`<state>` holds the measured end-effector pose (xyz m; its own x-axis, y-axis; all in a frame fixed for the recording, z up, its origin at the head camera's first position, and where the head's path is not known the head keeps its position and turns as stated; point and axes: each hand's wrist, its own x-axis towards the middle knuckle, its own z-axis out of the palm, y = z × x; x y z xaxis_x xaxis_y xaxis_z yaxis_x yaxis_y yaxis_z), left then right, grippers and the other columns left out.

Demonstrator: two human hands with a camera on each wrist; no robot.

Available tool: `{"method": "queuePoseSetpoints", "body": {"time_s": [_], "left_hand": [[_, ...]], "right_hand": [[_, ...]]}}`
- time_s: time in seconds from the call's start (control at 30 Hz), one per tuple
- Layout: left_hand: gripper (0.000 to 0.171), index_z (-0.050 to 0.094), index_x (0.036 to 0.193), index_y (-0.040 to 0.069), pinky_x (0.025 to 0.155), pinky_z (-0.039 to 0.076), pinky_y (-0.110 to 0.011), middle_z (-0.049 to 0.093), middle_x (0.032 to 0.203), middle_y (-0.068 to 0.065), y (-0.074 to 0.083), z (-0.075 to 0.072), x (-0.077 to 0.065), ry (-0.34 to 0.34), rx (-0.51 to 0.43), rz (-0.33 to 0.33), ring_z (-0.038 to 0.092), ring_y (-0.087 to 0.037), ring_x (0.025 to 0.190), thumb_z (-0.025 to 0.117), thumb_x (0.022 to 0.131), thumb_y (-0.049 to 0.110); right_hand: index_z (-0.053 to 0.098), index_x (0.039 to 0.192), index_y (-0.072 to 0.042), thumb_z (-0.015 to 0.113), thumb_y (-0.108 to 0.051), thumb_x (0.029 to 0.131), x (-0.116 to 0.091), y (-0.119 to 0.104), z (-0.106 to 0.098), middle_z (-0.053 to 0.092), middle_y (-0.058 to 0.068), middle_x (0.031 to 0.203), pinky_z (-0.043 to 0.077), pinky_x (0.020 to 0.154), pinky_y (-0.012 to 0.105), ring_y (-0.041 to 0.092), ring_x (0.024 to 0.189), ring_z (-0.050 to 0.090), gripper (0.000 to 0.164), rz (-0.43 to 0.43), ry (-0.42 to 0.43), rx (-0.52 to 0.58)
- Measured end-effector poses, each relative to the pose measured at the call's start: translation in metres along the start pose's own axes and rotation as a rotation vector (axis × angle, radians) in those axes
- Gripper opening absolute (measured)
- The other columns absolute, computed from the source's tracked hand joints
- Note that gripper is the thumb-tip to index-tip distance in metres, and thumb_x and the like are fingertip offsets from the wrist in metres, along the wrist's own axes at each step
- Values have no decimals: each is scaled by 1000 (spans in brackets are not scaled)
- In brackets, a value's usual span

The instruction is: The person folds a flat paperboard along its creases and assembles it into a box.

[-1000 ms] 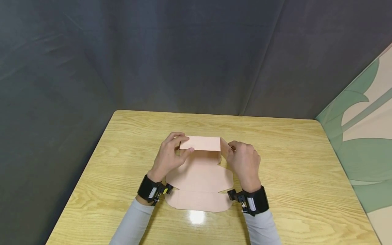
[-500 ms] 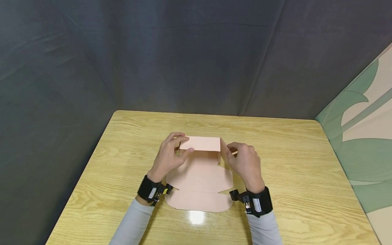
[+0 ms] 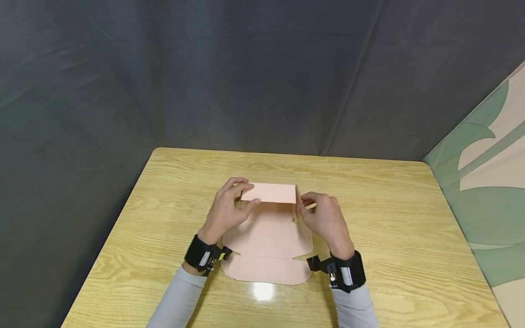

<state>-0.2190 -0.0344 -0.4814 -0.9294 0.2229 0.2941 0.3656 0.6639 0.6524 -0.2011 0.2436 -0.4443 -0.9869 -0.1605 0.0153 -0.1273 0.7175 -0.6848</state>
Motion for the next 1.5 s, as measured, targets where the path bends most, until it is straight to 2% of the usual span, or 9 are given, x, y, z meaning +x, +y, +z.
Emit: {"method": "queuePoseSetpoints", "body": {"time_s": [0.23, 0.37, 0.47, 0.63, 0.9, 1.03, 1.2, 1.37, 1.5], "left_hand": [[48, 74, 132, 10, 98, 60, -41, 63, 144, -10, -1, 0, 0, 4, 1, 12, 69, -30, 121, 79, 97, 41], [47, 75, 132, 9, 97, 61, -41, 64, 143, -11, -3, 0, 0, 10, -5, 24, 69, -30, 121, 80, 97, 40], [46, 75, 131, 9, 96, 61, -41, 64, 143, -12, -5, 0, 0, 11, -13, 27, 69, -30, 120, 80, 96, 39], [46, 75, 131, 8, 96, 61, -40, 64, 144, -12, -6, 0, 1, 6, -14, 24, 69, -29, 119, 80, 96, 38], [46, 74, 132, 8, 94, 61, -39, 63, 143, -11, -7, 1, -2, -1, -3, 29, 69, -28, 117, 79, 97, 37], [47, 74, 133, 7, 93, 61, -39, 63, 144, -11, -7, 3, -5, -19, 0, 41, 69, -27, 115, 78, 98, 38], [46, 73, 132, 7, 92, 60, -39, 64, 144, -14, -5, 5, -2, -11, 2, 67, 69, -26, 112, 76, 99, 38], [45, 74, 131, 7, 92, 61, -39, 65, 142, -13, -5, 6, 0, 6, 17, 81, 69, -26, 112, 76, 99, 38], [45, 75, 130, 7, 88, 61, -37, 66, 141, -12, -6, 7, -1, 10, 23, 78, 69, -24, 107, 76, 98, 39]], "right_hand": [[74, 123, 5, 80, -12, 96, 3, 3, 0, 77, 23, 113, 64, 68, 34, 34, 91, 78, 32, 1, -67, 94], [69, 131, 10, 64, -11, 108, 6, 12, -1, 72, 30, 123, 67, 72, 34, 37, 94, 79, 31, 5, -135, 257], [65, 135, 13, 57, 0, 108, 9, 20, -1, 69, 34, 128, 67, 77, 38, 34, 94, 80, 30, 1, -177, 333], [63, 142, 5, 67, 12, 98, 11, 27, -3, 66, 30, 137, 66, 80, 37, 33, 101, 79, 45, -8, -231, 319], [55, 149, 3, 76, 8, 93, 12, 36, 2, 64, 30, 139, 59, 70, 24, 31, 105, 79, 60, -20, -282, 398], [52, 152, 3, 81, 8, 89, 10, 43, 8, 62, 30, 143, 61, 71, 24, 24, 97, 81, 70, -30, -258, 420], [50, 155, 0, 85, 8, 84, 14, 49, 13, 70, 27, 130, 62, 69, 25, 17, 84, 80, 79, -77, -195, 398], [49, 156, 2, 87, 10, 82, 17, 50, 18, 60, 29, 144, 63, 67, 25, 13, 79, 78, 83, -151, -123, 372], [50, 155, 2, 90, 6, 81, 19, 48, 25, 60, 28, 144, 61, 65, 23, 11, 74, 76, 84, -172, -72, 341]]}}
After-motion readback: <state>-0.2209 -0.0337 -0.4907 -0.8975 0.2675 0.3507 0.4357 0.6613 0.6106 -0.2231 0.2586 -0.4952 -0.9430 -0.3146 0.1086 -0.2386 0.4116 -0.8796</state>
